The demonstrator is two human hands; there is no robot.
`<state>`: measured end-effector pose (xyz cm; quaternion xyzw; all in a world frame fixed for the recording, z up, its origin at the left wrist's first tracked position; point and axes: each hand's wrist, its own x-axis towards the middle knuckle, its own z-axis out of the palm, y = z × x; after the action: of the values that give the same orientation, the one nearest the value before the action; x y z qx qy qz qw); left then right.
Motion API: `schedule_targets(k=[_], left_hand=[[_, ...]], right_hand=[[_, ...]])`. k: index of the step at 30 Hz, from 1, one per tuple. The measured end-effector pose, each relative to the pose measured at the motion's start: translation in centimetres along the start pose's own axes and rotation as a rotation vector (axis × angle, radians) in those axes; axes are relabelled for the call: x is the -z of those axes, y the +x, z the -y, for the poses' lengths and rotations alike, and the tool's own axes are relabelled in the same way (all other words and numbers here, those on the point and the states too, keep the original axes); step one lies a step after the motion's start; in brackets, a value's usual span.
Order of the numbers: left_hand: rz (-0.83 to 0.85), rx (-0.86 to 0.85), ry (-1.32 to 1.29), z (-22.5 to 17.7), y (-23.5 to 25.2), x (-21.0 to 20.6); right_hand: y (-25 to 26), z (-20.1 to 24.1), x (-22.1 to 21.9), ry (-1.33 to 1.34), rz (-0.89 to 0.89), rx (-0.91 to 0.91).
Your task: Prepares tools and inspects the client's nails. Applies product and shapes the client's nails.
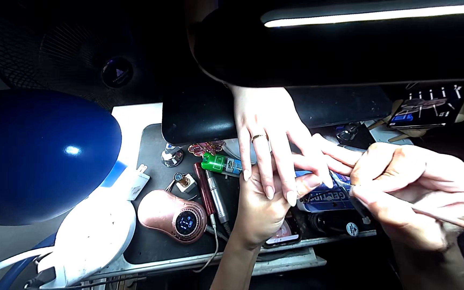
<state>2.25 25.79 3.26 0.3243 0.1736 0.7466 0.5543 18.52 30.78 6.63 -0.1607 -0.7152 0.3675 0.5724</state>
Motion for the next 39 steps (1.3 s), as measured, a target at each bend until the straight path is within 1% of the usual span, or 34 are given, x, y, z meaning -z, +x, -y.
schedule_targets(k=[3, 6, 8, 10, 13, 16, 21, 26, 29, 32, 35, 39], left_hand=[[0.038, -0.005, 0.085, 0.4, 0.2, 0.5], [0.05, 0.02, 0.129, 0.9, 0.3, 1.3], [0.065, 0.064, 0.098, 1.2, 0.3, 1.9], [0.042, 0.1, 0.028, 1.5, 0.3, 2.1], [-0.006, 0.137, -0.022, 1.7, 0.2, 2.0], [-0.038, 0.162, -0.021, 1.4, 0.4, 1.9], [0.02, 0.12, 0.073, 1.6, 1.0, 2.4], [0.041, 0.083, 0.159, 1.1, 1.2, 2.2], [0.049, 0.044, 0.226, 0.2, 1.1, 1.8], [0.018, -0.006, 0.312, -0.7, 1.1, 1.3], [-0.018, -0.008, 0.377, -1.4, 1.1, 0.7], [-0.012, -0.003, 0.385, -2.3, 1.1, 0.3]], right_hand=[[0.2, 0.4, 1.8, -0.031, -0.006, -0.013], [-0.5, 1.6, 4.6, -0.245, -0.004, -0.058], [-2.0, 2.3, 6.4, -0.388, 0.082, -0.164], [-3.7, 2.3, 7.7, -0.496, 0.197, -0.25], [-5.4, 1.7, 8.2, -0.636, 0.284, -0.286], [-6.1, 0.9, 8.4, -0.646, 0.305, -0.311], [-6.6, -0.2, 8.6, -0.604, 0.333, -0.348], [-6.9, -0.6, 8.9, -0.637, 0.326, -0.367], [-6.4, 0.3, 8.9, -0.533, 0.244, -0.377], [-5.1, 2.6, 7.4, -0.329, 0.058, -0.326], [-3.7, 3.9, 3.6, -0.252, -0.107, -0.178], [-2.8, 2.6, -2.9, -0.22, -0.257, 0.032]])
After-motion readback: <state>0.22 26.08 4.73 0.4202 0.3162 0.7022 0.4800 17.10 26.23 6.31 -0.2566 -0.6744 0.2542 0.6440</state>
